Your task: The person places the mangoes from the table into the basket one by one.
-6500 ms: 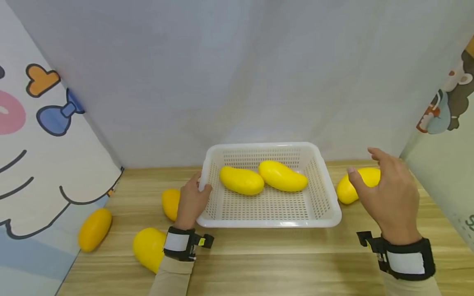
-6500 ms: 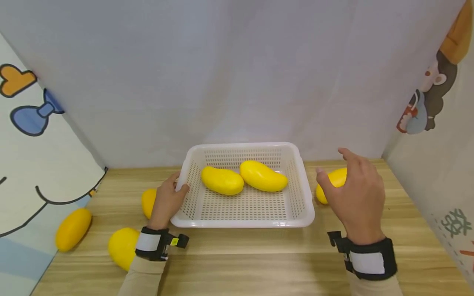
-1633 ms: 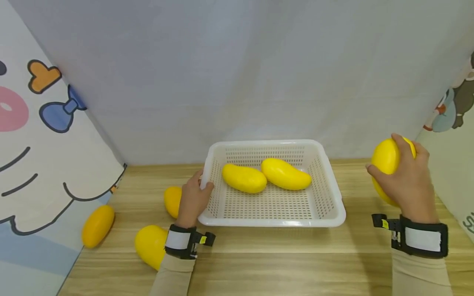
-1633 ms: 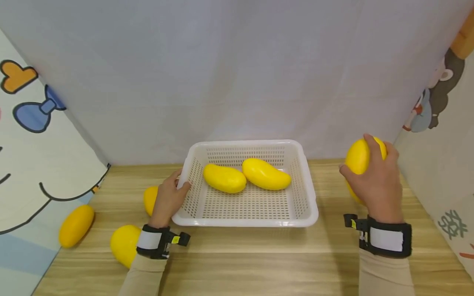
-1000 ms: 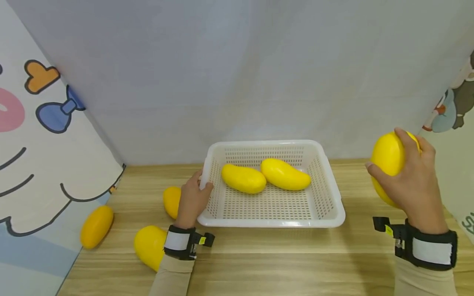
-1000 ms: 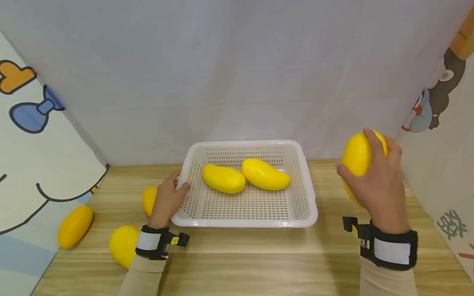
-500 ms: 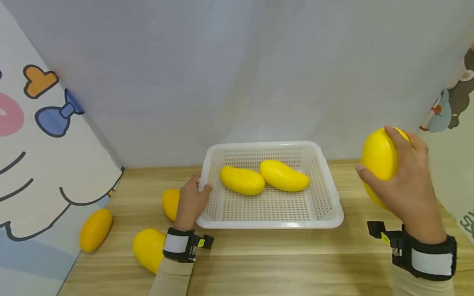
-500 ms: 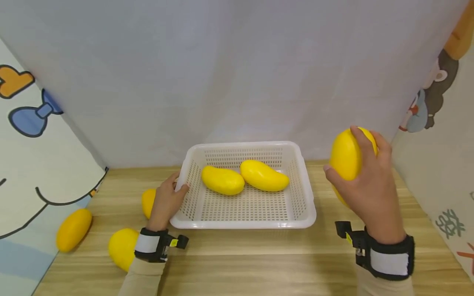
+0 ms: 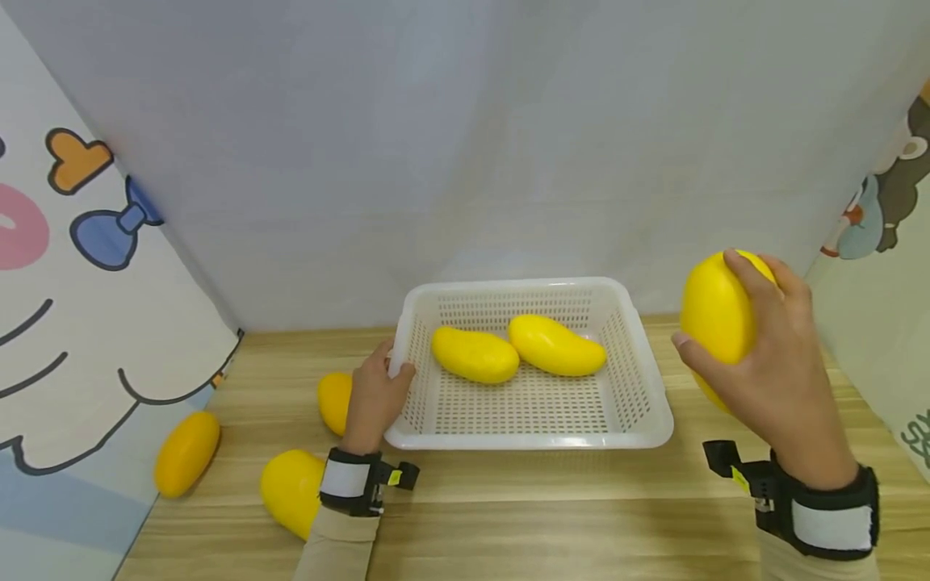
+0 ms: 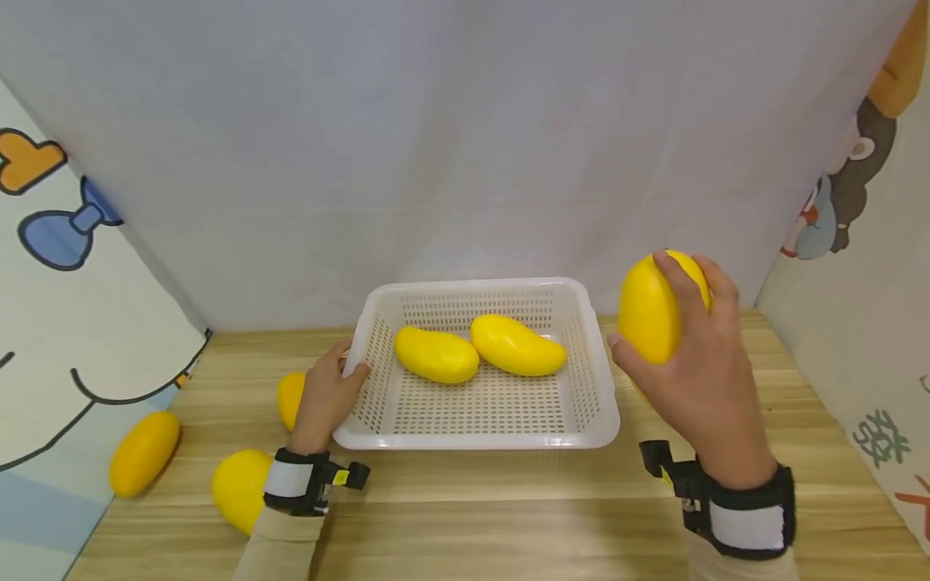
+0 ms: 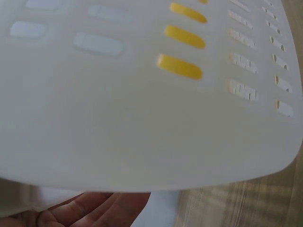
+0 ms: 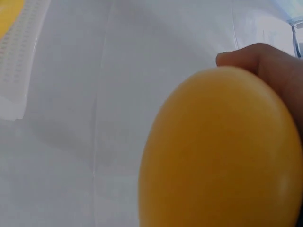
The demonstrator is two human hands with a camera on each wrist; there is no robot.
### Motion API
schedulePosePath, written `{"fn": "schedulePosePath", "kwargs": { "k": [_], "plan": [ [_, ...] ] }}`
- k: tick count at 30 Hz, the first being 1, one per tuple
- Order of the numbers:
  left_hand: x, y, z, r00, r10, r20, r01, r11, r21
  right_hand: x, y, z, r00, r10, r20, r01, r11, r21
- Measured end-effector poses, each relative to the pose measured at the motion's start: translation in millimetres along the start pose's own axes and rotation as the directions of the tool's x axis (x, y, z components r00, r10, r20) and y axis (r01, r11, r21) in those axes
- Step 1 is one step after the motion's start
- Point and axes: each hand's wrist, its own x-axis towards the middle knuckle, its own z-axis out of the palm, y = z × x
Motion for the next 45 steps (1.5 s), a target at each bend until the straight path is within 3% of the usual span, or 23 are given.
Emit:
{"fn": "schedulePosePath", "kwargs": {
  "k": [11, 22, 45],
  "plan": [
    [-1.0, -0.7, -0.4, 1.000, 0.007, -0.005, -0.007, 1.000, 0.000, -3, -10, 4, 0.992, -0.119, -0.030, 0.121, 0.990, 0.079],
    [0.6, -0.7, -1.1, 1.000, 0.027, -0.009, -0.027, 1.000, 0.006, -7, -21, 11, 0.978, -0.208, 0.011, 0.206, 0.975, 0.084],
    [0.5, -0.8, -0.5, 1.000, 0.020, 0.001, -0.020, 1.000, 0.012, -19, -42, 22, 0.949, -0.311, 0.046, 0.304, 0.945, 0.118]
  ]
}}
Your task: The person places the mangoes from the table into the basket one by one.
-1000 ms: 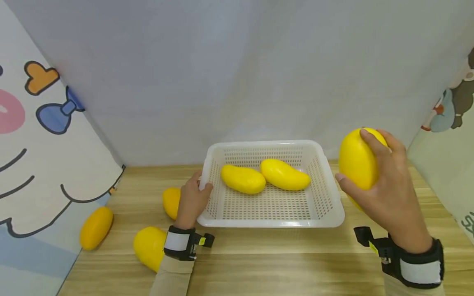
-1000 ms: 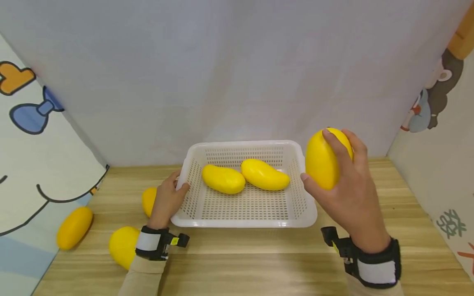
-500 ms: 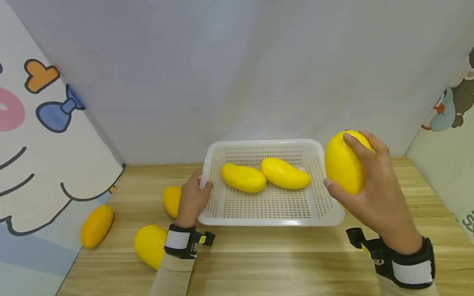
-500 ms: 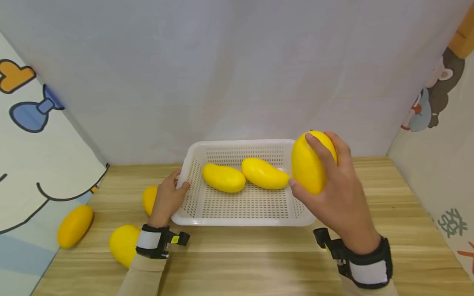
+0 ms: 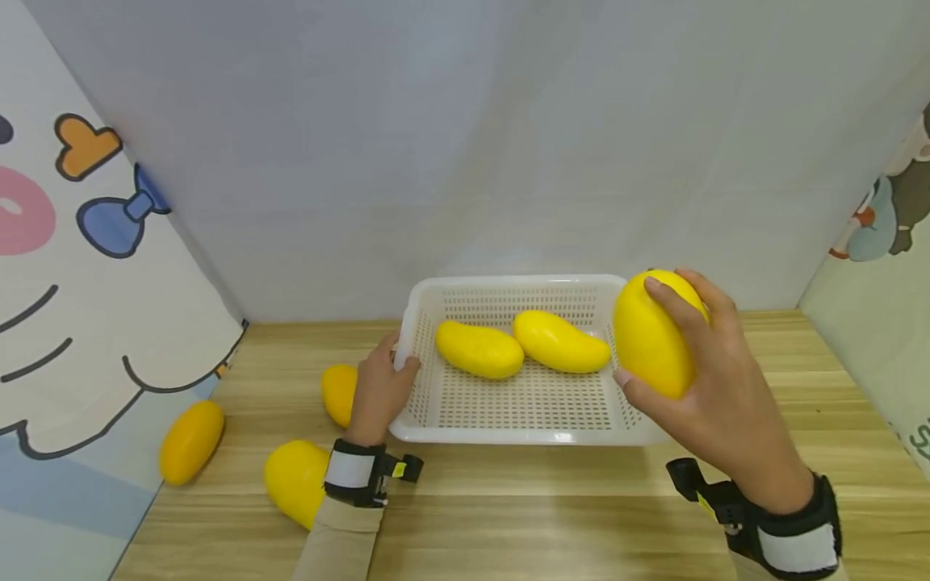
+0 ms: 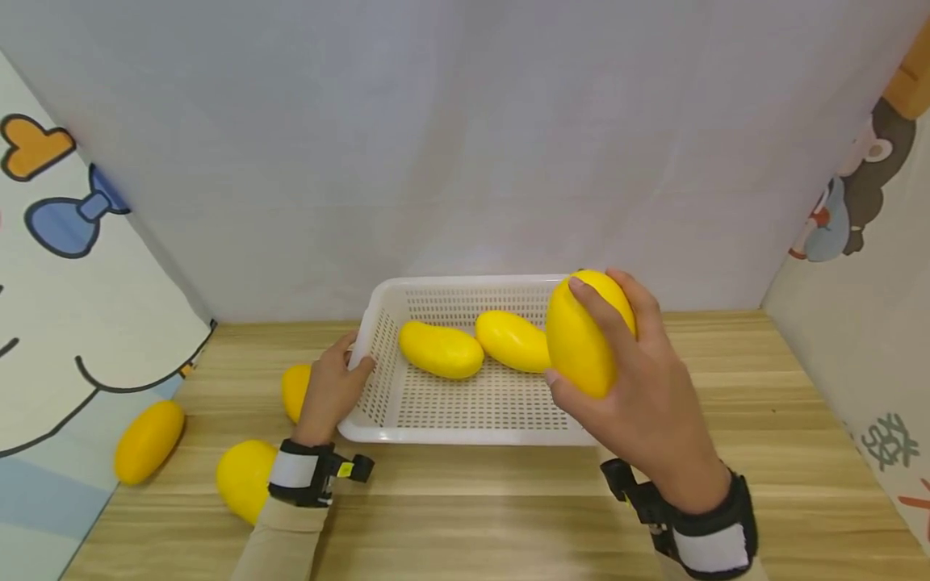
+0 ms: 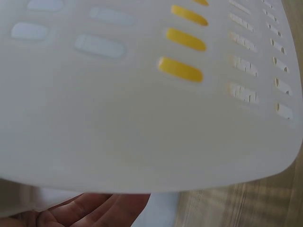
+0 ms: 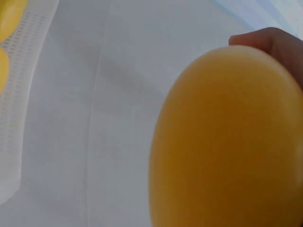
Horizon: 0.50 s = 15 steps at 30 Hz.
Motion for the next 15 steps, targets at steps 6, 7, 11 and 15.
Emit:
{"fn": "schedulePosePath", "kwargs": {
  "k": [6, 7, 11, 15],
  "plan": [
    [0.0, 0.8, -0.2, 1.000, -0.010, 0.001, 0.010, 1.000, 0.003, 0, -5, 2, 0.999, -0.032, 0.009, 0.032, 0.999, -0.005],
    [0.0, 0.8, -0.2, 1.000, -0.009, -0.001, 0.009, 1.000, 0.004, 0, -6, 2, 0.999, -0.034, 0.008, 0.034, 0.999, -0.006],
    [0.3, -0.2, 0.5, 1.000, 0.001, -0.005, -0.001, 1.000, 0.003, 0, -9, 3, 0.999, -0.029, 0.025, 0.029, 1.000, 0.000],
    [0.5, -0.3, 0.9, 1.000, 0.007, -0.008, -0.007, 1.000, 0.004, -1, -12, 7, 0.998, -0.032, 0.061, 0.031, 0.999, 0.009]
  ]
}}
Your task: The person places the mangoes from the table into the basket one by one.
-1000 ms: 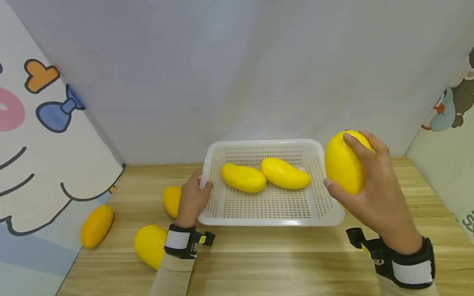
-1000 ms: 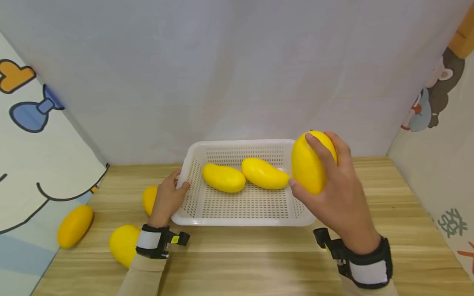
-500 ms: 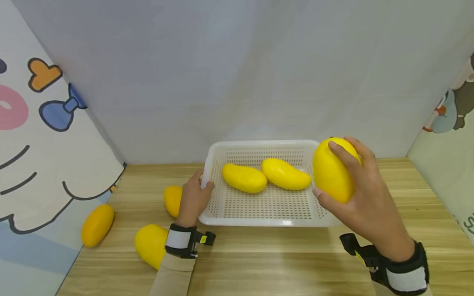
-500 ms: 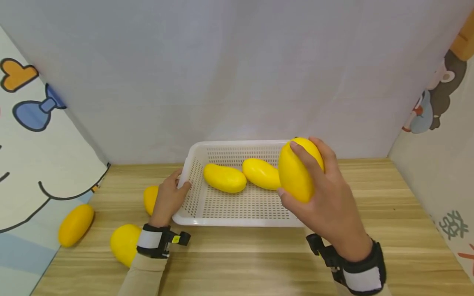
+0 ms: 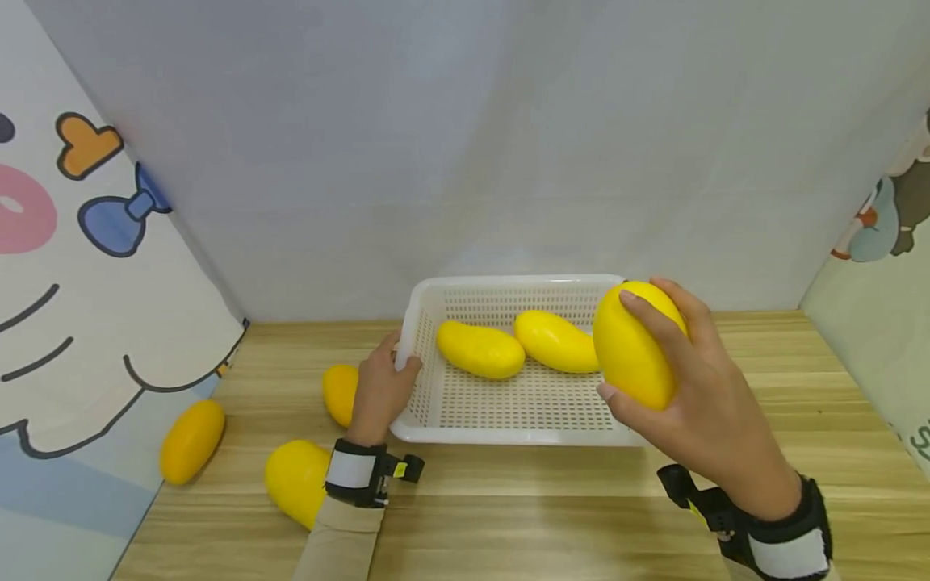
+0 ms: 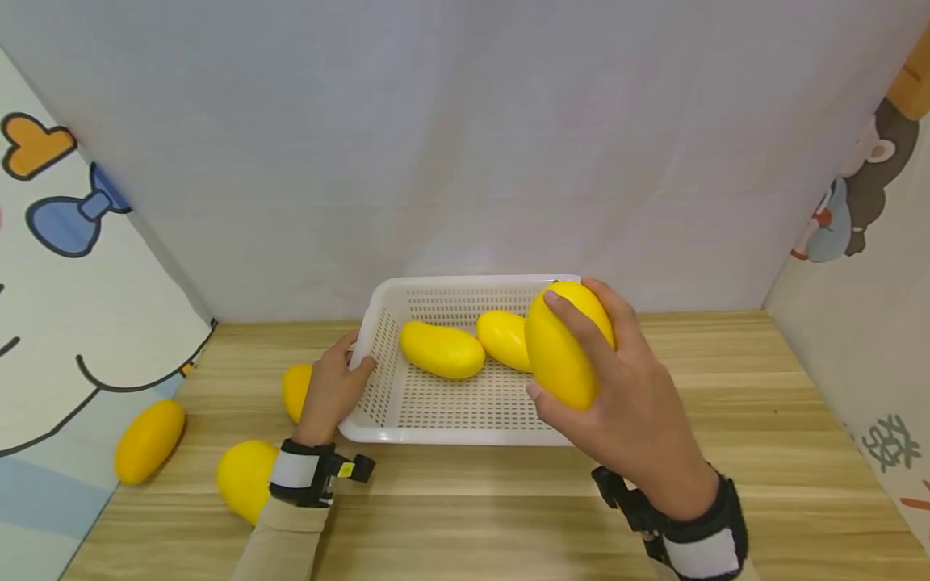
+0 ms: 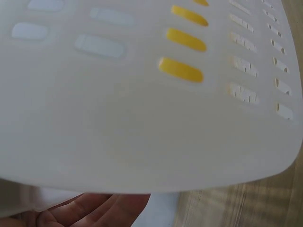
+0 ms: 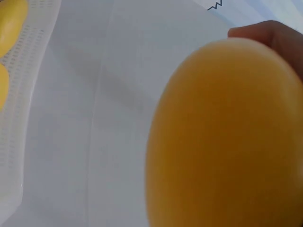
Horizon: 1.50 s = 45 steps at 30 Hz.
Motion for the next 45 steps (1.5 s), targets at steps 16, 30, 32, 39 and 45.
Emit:
{"fn": "schedulePosePath", "kwargs": {
  "k": [16, 30, 32, 39, 45],
  "plan": [
    [-0.2, 2.0, 0.9, 1.000, -0.011, -0.003, 0.011, 1.000, 0.015, -2, 0, 17, 0.988, -0.115, 0.106, 0.121, 0.991, -0.049],
    [0.0, -0.5, 2.0, 1.000, 0.000, -0.015, 0.000, 1.000, 0.015, 21, -2, 24, 0.935, -0.281, 0.217, 0.305, 0.949, -0.083],
    [-0.4, -1.1, 2.1, 1.000, 0.000, -0.016, 0.000, 1.000, 0.013, 24, -2, 26, 0.928, -0.298, 0.224, 0.322, 0.943, -0.080],
    [-1.7, -1.6, 2.8, 1.000, -0.013, -0.010, 0.013, 1.000, 0.007, 31, 0, 35, 0.911, -0.334, 0.241, 0.358, 0.931, -0.065],
    [-0.9, 0.6, 2.9, 1.000, -0.006, -0.016, 0.006, 1.000, -0.007, 36, 3, 42, 0.900, -0.348, 0.262, 0.374, 0.926, -0.053]
  ]
}}
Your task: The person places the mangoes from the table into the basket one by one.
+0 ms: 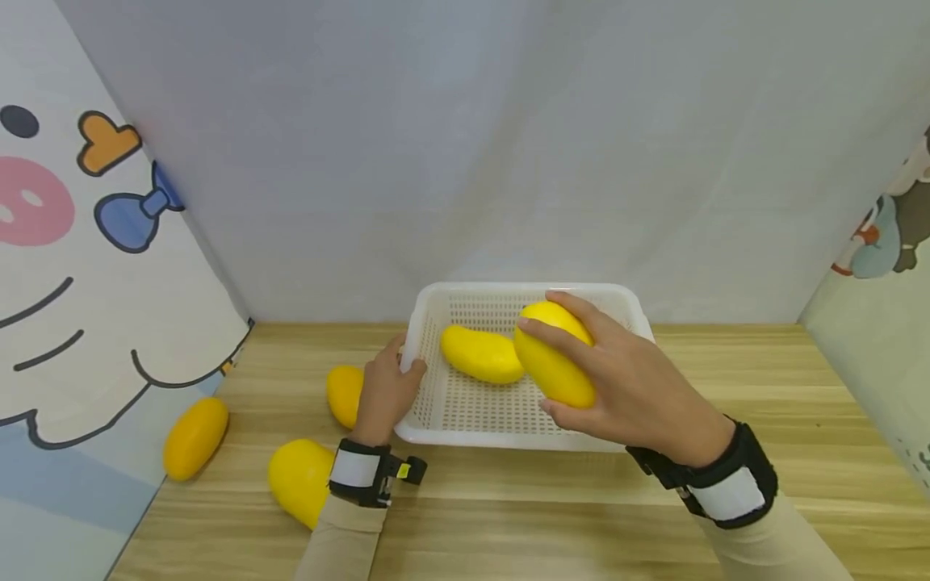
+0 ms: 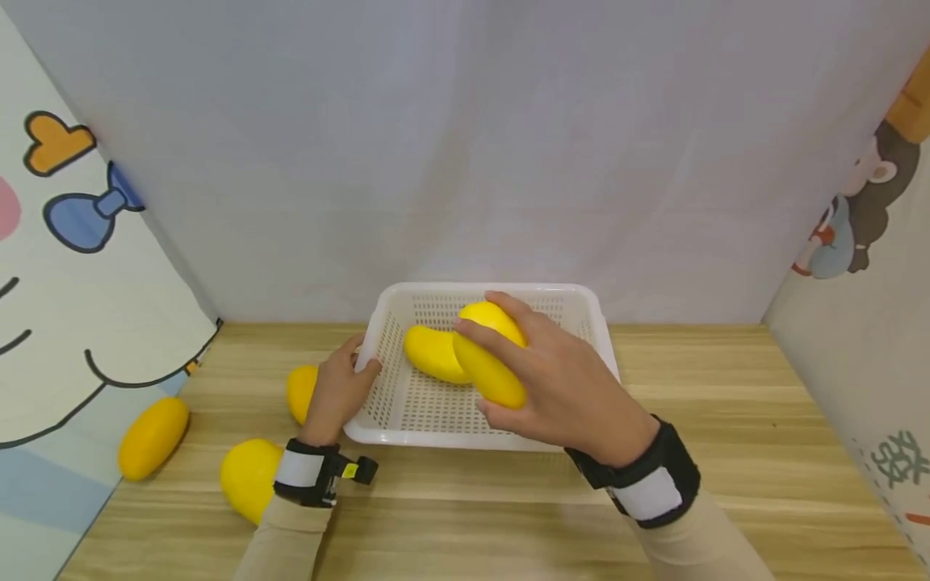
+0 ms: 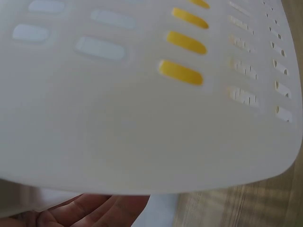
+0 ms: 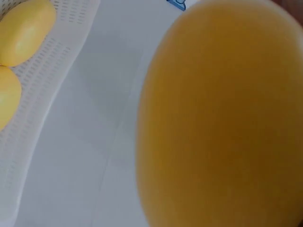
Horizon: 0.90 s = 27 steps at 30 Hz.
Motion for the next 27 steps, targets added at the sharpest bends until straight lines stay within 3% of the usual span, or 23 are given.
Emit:
{"fn": "schedulePosePath", "kwargs": {
  "k": [13, 27],
  "plan": [
    [2.3, -1.3, 0.6, 1.000, 0.006, 0.004, -0.006, 1.000, 0.001, 19, 13, 22, 0.991, -0.071, 0.115, 0.060, 0.994, 0.096],
    [2.3, -1.9, 1.8, 1.000, -0.013, 0.008, 0.013, 1.000, 0.002, 32, 21, 53, 0.949, -0.099, 0.299, 0.058, 0.988, 0.143]
  ]
}}
